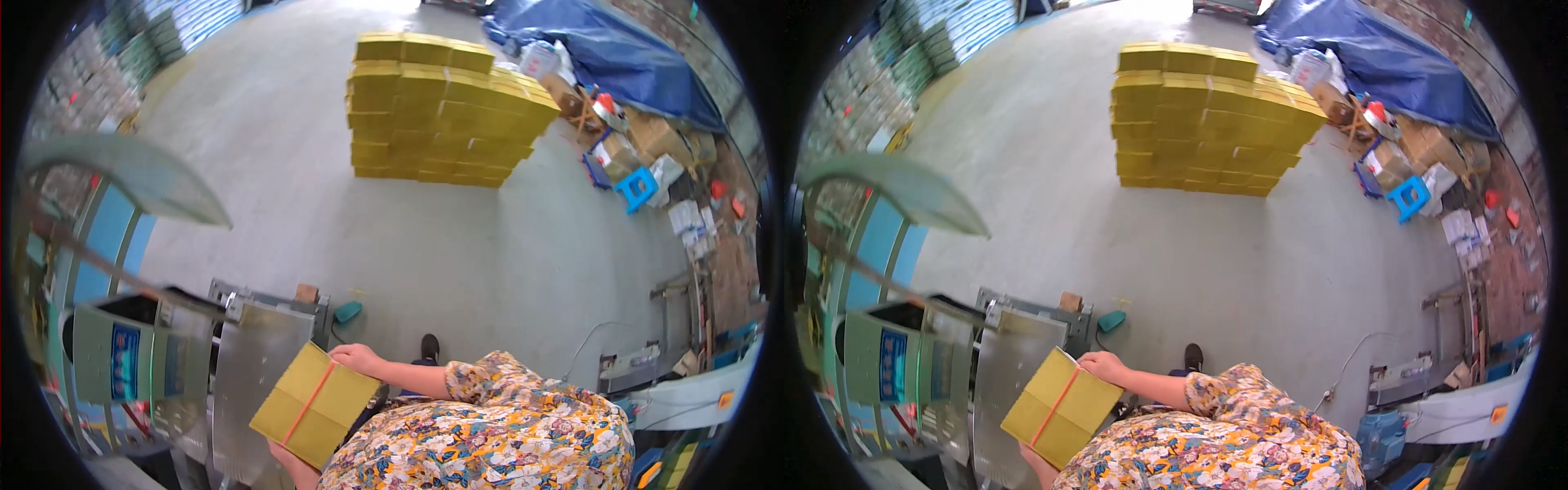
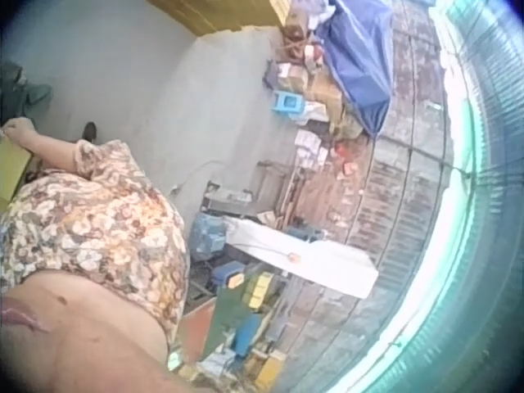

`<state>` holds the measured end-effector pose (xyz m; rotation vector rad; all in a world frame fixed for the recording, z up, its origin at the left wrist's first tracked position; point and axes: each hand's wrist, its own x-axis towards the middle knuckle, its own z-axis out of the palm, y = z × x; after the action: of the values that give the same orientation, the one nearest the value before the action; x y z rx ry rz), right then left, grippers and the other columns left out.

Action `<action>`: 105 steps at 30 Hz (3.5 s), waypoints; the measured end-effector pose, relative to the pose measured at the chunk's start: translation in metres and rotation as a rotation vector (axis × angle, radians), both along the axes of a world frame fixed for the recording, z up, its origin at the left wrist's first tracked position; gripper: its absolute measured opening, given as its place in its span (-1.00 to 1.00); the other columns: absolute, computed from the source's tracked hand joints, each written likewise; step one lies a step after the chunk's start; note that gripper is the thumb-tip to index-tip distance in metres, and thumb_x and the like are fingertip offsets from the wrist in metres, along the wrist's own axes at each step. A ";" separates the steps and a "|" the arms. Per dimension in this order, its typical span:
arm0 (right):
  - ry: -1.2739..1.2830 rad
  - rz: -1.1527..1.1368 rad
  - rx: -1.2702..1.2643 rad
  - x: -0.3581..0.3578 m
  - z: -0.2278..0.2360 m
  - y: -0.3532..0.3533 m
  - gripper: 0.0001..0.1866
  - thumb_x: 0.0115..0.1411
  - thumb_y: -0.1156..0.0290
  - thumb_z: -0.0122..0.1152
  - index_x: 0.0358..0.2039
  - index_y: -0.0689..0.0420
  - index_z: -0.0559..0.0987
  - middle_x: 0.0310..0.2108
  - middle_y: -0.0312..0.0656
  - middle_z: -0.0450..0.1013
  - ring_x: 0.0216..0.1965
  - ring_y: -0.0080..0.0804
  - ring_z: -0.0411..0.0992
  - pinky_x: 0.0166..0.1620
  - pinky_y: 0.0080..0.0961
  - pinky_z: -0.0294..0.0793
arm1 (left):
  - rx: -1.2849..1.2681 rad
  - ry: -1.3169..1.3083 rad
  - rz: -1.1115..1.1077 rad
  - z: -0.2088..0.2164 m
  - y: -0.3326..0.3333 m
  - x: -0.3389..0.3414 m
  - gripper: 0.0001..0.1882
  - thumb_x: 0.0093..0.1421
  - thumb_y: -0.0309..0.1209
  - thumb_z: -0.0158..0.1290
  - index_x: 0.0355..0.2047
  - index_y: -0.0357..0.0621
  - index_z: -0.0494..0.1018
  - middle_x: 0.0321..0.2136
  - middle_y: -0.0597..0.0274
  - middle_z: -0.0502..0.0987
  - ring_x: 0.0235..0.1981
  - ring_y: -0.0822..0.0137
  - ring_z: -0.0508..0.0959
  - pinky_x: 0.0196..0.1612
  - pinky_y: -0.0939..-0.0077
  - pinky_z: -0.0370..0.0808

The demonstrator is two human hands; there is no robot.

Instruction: Weigh stacks of yellow paper blocks, insert separators, and use a machine to apply bundling bands.

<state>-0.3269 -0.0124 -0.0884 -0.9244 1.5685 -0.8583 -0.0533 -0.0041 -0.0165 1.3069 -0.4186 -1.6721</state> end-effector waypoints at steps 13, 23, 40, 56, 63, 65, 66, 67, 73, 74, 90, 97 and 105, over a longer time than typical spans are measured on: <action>-0.480 -0.763 0.024 -0.298 0.001 0.167 -0.66 0.31 0.21 0.08 -0.05 0.16 0.53 -0.27 -0.28 0.52 -0.26 -0.51 0.47 -0.17 -0.48 0.48 | -0.082 -0.082 -0.640 0.056 0.010 -0.375 -0.63 0.32 -0.28 -0.20 -0.08 -0.26 0.46 -0.20 0.10 0.57 -0.26 0.21 0.61 -0.23 0.27 0.60; -0.594 -1.058 -0.133 -0.467 -0.022 0.181 -0.70 0.32 0.26 0.07 -0.05 0.17 0.51 -0.26 -0.27 0.51 -0.26 -0.52 0.47 -0.22 -0.54 0.48 | 0.003 -0.020 -0.893 0.015 -0.050 -0.595 -0.63 0.31 -0.34 -0.22 -0.18 -0.34 0.51 -0.27 0.04 0.59 -0.33 0.25 0.63 -0.26 0.39 0.60; -0.570 -1.540 -0.387 -0.828 -0.008 0.171 -0.66 0.33 0.27 0.00 -0.01 0.19 0.51 -0.17 -0.16 0.55 -0.23 -0.36 0.55 -0.17 -0.41 0.59 | 0.063 0.040 -1.478 0.018 -0.116 -1.062 -0.31 0.40 0.13 -0.38 0.23 -0.19 0.25 0.11 0.08 0.43 0.09 0.25 0.46 0.13 0.35 0.41; -0.414 -1.116 -0.495 -1.290 0.132 0.043 -0.63 0.38 0.27 -0.12 0.01 0.27 0.46 -0.10 -0.15 0.49 -0.14 -0.43 0.48 -0.10 -0.47 0.51 | -0.158 0.107 -1.207 0.090 -0.215 -1.426 -0.25 0.35 0.13 -0.19 0.28 -0.26 0.15 0.15 -0.01 0.35 0.12 0.20 0.43 0.11 0.31 0.45; -0.430 -1.121 -0.407 -1.406 0.119 -0.040 -0.64 0.36 0.24 -0.03 0.00 0.23 0.48 -0.15 -0.18 0.50 -0.17 -0.48 0.48 -0.14 -0.47 0.53 | -0.397 -0.135 -1.254 0.084 -0.290 -1.532 -0.25 0.32 -0.06 -0.05 0.32 -0.32 0.02 0.24 -0.02 0.22 0.28 0.14 0.21 0.28 0.23 0.18; -0.407 -1.088 -0.383 -1.437 0.104 -0.057 -0.61 0.35 0.21 -0.01 0.03 0.23 0.47 -0.15 -0.17 0.50 -0.17 -0.46 0.49 -0.14 -0.46 0.53 | -0.458 -0.161 -1.237 0.098 -0.289 -1.548 -0.26 0.32 -0.10 -0.05 0.31 -0.36 0.00 0.23 -0.06 0.23 0.25 0.14 0.25 0.26 0.25 0.20; -0.414 -1.092 -0.371 -1.450 0.098 -0.063 -0.61 0.35 0.21 -0.01 0.03 0.23 0.47 -0.15 -0.17 0.50 -0.17 -0.46 0.49 -0.14 -0.46 0.53 | -0.530 -0.179 -1.212 0.102 -0.289 -1.556 -0.26 0.32 -0.14 -0.04 0.31 -0.39 -0.01 0.21 -0.11 0.23 0.21 0.14 0.29 0.25 0.28 0.21; -0.446 -1.075 -0.329 -1.462 0.095 -0.079 -0.60 0.34 0.21 -0.01 0.04 0.22 0.47 -0.15 -0.16 0.50 -0.16 -0.45 0.48 -0.12 -0.46 0.51 | -0.567 -0.231 -1.185 0.094 -0.301 -1.560 -0.31 0.31 -0.23 0.00 0.29 -0.38 0.04 0.19 -0.07 0.26 0.19 0.20 0.30 0.23 0.32 0.23; -0.145 -1.038 -0.139 -1.488 0.049 -0.108 -0.61 0.33 0.25 -0.05 0.03 0.23 0.49 -0.12 -0.16 0.51 -0.12 -0.43 0.46 -0.05 -0.42 0.45 | -1.085 -0.609 -1.010 0.063 -0.297 -1.567 -0.23 0.25 -0.27 0.06 0.34 -0.32 -0.01 0.33 -0.16 0.08 0.38 0.04 0.06 0.34 0.22 0.07; -0.085 -1.039 -0.171 -1.491 0.048 -0.106 -0.62 0.33 0.26 -0.06 0.01 0.25 0.51 -0.11 -0.16 0.51 -0.12 -0.43 0.45 -0.04 -0.42 0.43 | -1.081 -0.617 -1.004 0.066 -0.291 -1.566 -0.23 0.25 -0.27 0.06 0.34 -0.32 -0.01 0.33 -0.16 0.08 0.38 0.04 0.06 0.34 0.22 0.07; -0.471 -1.142 -0.234 -1.471 0.069 -0.114 -0.65 0.36 0.34 -0.04 0.04 0.28 0.50 -0.12 -0.23 0.50 -0.10 -0.53 0.40 0.00 -0.60 0.38 | -1.578 -1.494 -1.126 0.059 -0.264 -1.567 -0.13 0.03 -0.14 0.26 0.32 0.02 0.16 0.34 -0.10 0.08 0.38 -0.05 0.03 0.39 0.05 -0.04; -0.213 -0.900 -0.410 -1.483 0.022 -0.073 -0.61 0.35 0.30 0.01 0.10 0.24 0.45 0.03 -0.24 0.44 0.06 -0.46 0.37 0.13 -0.50 0.34 | -1.521 -1.457 -1.107 0.051 -0.255 -1.574 -0.12 0.04 -0.07 0.23 0.33 0.02 0.13 0.37 -0.11 -0.01 0.40 -0.03 -0.03 0.41 0.08 -0.10; -0.451 -0.888 -0.341 -1.493 0.026 -0.078 -0.58 0.33 0.31 -0.04 0.13 0.22 0.39 0.01 -0.18 0.43 0.06 -0.36 0.39 0.11 -0.42 0.38 | -1.535 -1.394 -0.912 0.044 -0.231 -1.544 -0.23 0.11 -0.20 0.18 0.30 -0.04 0.17 0.33 -0.09 0.08 0.38 -0.01 0.03 0.40 0.09 -0.05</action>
<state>-1.8197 -0.0900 -0.0621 -0.1677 1.4241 -1.8543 -1.5975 -0.2347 0.0276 0.7220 -2.6734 -0.1656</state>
